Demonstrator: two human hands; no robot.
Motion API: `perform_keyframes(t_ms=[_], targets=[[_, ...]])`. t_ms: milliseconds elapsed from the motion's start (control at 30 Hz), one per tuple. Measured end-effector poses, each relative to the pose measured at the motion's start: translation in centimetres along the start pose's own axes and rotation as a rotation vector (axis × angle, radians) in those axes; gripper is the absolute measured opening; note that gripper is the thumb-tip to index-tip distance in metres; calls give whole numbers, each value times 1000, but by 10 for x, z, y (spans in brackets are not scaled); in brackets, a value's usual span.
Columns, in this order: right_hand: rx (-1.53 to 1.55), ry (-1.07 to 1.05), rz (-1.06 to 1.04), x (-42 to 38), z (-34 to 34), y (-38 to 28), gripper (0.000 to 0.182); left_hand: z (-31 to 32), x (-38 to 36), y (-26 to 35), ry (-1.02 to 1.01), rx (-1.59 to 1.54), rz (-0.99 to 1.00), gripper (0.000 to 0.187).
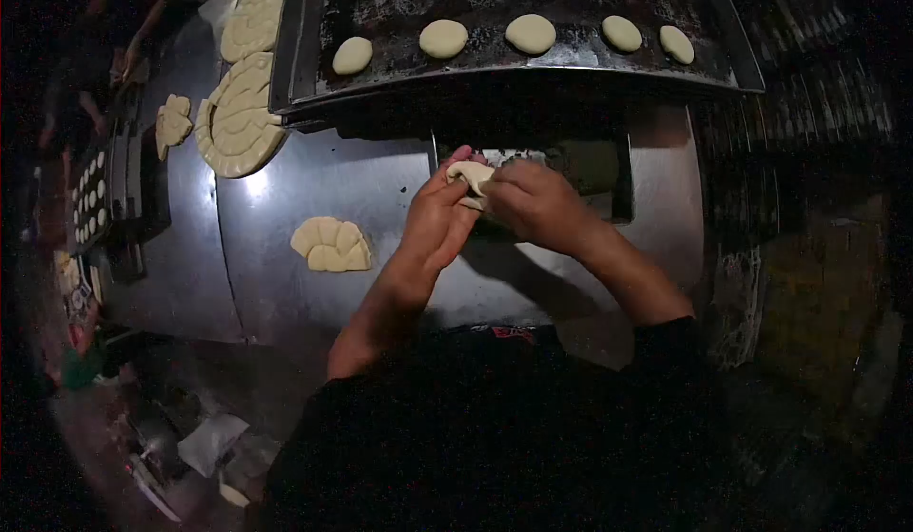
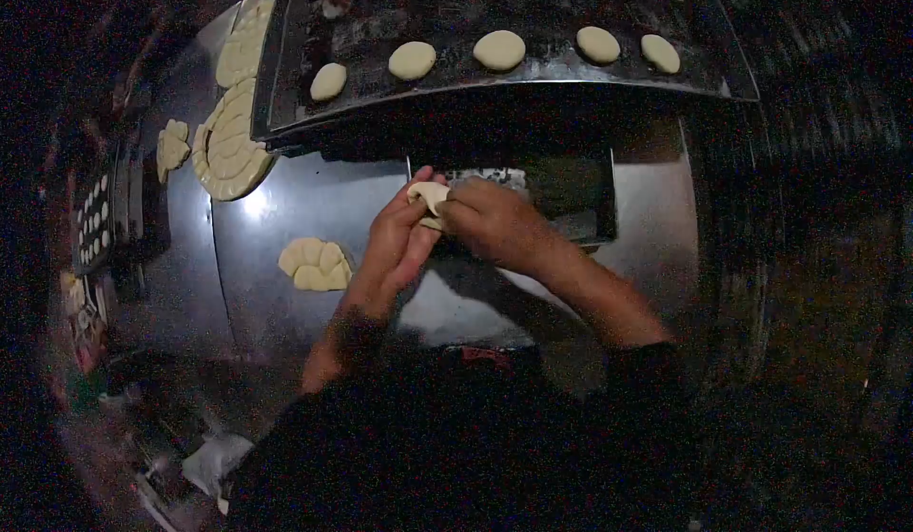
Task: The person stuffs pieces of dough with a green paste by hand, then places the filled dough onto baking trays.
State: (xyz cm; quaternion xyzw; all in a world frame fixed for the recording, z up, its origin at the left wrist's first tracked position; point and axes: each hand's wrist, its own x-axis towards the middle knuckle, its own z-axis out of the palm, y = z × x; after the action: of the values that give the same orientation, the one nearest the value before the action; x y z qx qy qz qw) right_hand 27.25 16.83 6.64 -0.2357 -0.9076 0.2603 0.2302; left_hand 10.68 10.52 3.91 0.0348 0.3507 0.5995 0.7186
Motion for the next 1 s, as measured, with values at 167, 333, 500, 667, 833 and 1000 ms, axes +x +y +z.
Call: perform_keyframes(t_ms=[167, 333, 500, 667, 833, 1000], targets=[[-183, 35, -225, -15, -1, -31, 28, -10, -31, 16, -329, -257, -259, 35], [83, 169, -22, -19, -13, -78, 36, 4, -66, 13, -402, 241, 51, 36], [856, 394, 424, -18, 15, -99, 34, 12, -90, 7, -401, 369, 407, 37], [-2, 607, 45, -13, 50, -135, 22, 14, -118, -18, -69, 628, 678, 61], [-164, 651, 43, -25, 59, -147, 28, 1, -163, 15, -454, 538, 251, 87], [76, 623, 66, -36, 32, -179, 22, -9, -176, 14, -251, 591, 616, 48]])
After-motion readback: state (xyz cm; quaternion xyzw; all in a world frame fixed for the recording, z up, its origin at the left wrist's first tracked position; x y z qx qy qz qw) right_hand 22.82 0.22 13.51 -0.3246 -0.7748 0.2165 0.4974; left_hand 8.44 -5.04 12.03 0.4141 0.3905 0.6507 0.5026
